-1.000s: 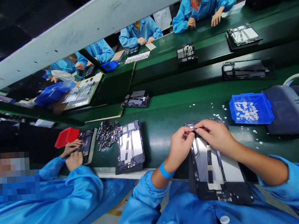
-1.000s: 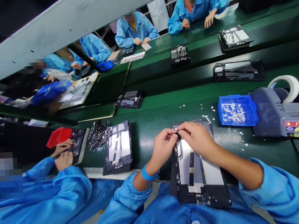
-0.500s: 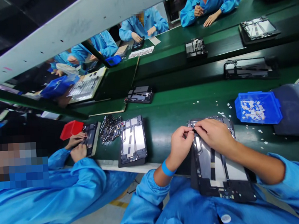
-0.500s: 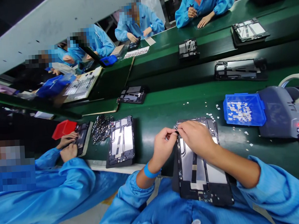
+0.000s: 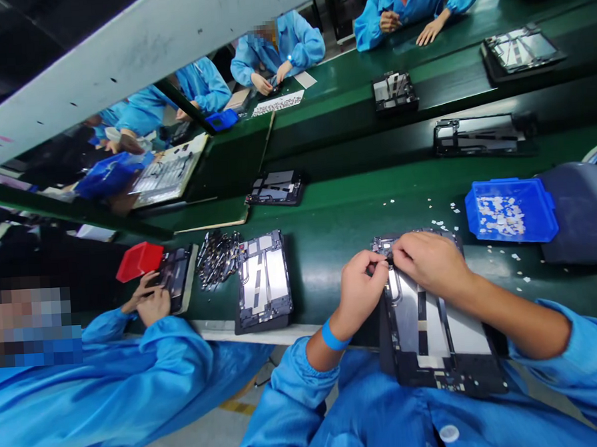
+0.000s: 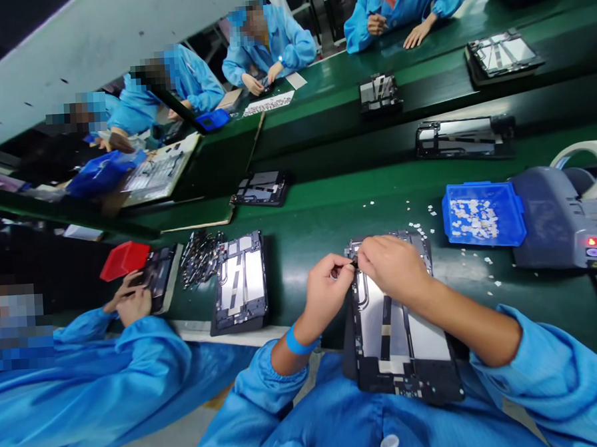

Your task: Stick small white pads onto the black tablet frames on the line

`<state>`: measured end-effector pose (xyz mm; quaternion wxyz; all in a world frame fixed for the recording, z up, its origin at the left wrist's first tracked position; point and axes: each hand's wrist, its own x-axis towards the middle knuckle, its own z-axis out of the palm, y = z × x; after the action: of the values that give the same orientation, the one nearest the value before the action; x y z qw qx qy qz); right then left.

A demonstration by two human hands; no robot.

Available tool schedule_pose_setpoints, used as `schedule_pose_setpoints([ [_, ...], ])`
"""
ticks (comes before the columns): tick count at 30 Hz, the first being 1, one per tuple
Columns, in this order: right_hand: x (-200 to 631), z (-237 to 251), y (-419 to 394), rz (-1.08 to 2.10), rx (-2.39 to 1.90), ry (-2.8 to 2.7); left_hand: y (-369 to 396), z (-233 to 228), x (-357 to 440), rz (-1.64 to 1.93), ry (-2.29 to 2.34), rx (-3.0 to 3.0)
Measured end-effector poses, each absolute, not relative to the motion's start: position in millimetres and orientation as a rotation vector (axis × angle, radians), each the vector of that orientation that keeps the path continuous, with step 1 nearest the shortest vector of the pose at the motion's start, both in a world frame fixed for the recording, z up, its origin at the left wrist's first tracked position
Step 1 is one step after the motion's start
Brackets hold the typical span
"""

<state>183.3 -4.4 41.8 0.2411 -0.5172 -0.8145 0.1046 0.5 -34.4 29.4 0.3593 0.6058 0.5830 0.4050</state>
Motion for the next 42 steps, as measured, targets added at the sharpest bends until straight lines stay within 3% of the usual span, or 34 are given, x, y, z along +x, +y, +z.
schedule_pose_setpoints([
  [7, 309.2, 65.6, -7.1, -0.205, -2.310, -1.976, -23.8, 20.3, -2.3, 1.072, 1.328, 1.151],
  [9, 310.3, 64.7, -13.3, -0.144, -2.093, -2.058, -23.4, 18.4, 0.2, 1.064, 1.322, 1.136],
  [12, 263.0, 57.4, -20.6, 0.195, -1.548, -2.182, -24.1, 17.3, 4.8, 1.083, 1.352, 1.138],
  [15, 205.2, 48.4, -19.5, 0.388, -1.333, -2.247, -25.7, 16.6, 7.2, 1.115, 1.358, 1.157],
  [32, 178.2, 47.5, 7.9, 0.701, -1.332, -2.184, -29.1, 21.6, 6.4, 1.112, 1.378, 1.442],
  [37, 190.9, 50.7, 7.4, 0.621, -1.424, -2.097, -26.4, 21.4, 5.5, 1.058, 1.345, 1.292],
  [42, 266.0, 61.9, 2.6, 0.377, -1.729, -2.000, -22.6, 22.4, 3.1, 1.043, 1.301, 1.159],
])
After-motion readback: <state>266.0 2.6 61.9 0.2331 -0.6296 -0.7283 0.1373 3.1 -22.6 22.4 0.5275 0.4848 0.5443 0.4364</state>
